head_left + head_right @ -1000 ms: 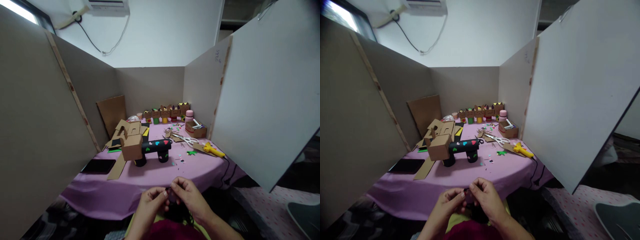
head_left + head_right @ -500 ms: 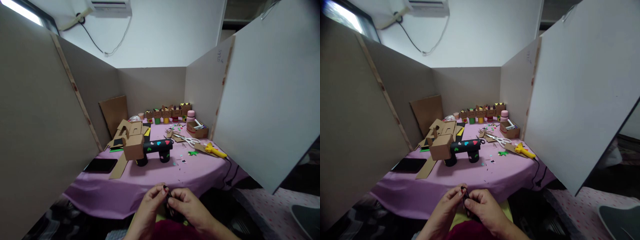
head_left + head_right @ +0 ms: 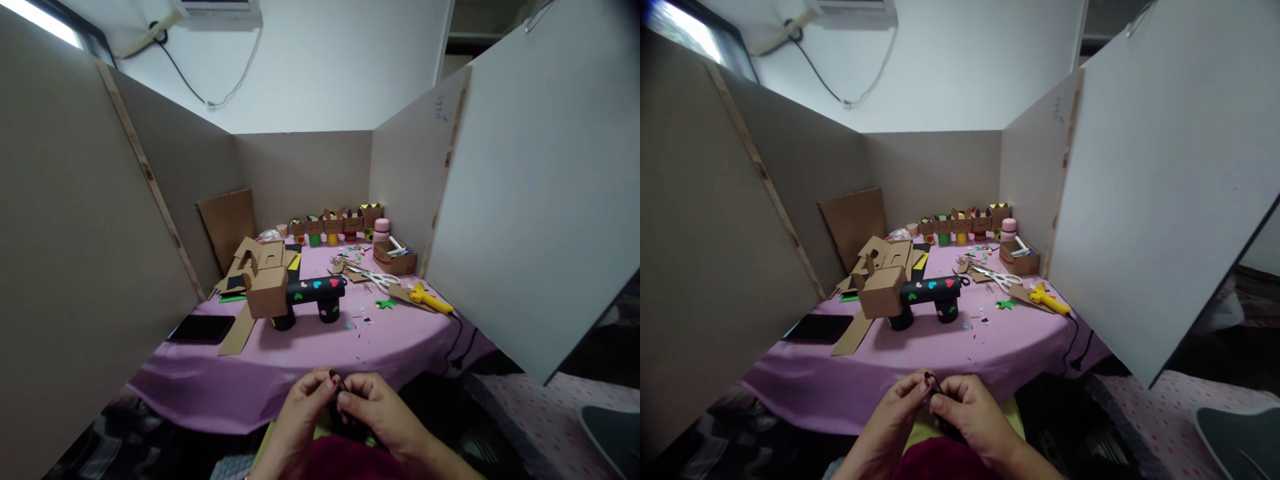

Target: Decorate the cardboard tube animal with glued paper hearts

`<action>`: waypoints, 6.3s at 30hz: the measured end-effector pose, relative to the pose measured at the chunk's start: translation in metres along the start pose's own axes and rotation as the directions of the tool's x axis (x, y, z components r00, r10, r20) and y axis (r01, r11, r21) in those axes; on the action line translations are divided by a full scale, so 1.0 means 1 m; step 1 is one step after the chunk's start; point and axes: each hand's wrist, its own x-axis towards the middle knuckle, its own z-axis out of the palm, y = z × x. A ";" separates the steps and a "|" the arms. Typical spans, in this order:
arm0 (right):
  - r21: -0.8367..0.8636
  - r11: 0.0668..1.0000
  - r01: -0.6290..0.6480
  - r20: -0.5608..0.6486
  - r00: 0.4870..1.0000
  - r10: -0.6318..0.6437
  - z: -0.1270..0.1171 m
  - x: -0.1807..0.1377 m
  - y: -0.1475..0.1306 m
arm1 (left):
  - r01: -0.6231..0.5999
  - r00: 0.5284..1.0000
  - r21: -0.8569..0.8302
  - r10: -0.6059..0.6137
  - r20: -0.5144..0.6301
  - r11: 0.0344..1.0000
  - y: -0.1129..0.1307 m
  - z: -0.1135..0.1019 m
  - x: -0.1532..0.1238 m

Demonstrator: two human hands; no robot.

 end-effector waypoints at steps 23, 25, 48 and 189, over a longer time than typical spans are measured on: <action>-0.414 0.897 0.157 -0.099 0.972 -0.215 -0.006 -0.003 -0.012 | -0.282 0.933 0.287 0.332 -0.140 0.915 0.007 -0.011 0.006; -0.405 0.903 0.143 -0.086 0.977 -0.193 -0.005 -0.002 -0.011 | -0.255 0.944 0.214 0.291 -0.157 0.943 0.005 -0.011 0.007; -0.338 0.941 0.016 0.005 1.000 -0.015 0.001 -0.003 0.001 | -0.253 0.955 0.105 0.265 -0.134 0.962 -0.001 -0.011 0.010; -0.602 0.784 0.151 -0.118 0.954 -0.274 -0.007 -0.005 -0.017 | -0.467 0.879 0.817 0.283 0.384 0.340 0.018 0.004 -0.008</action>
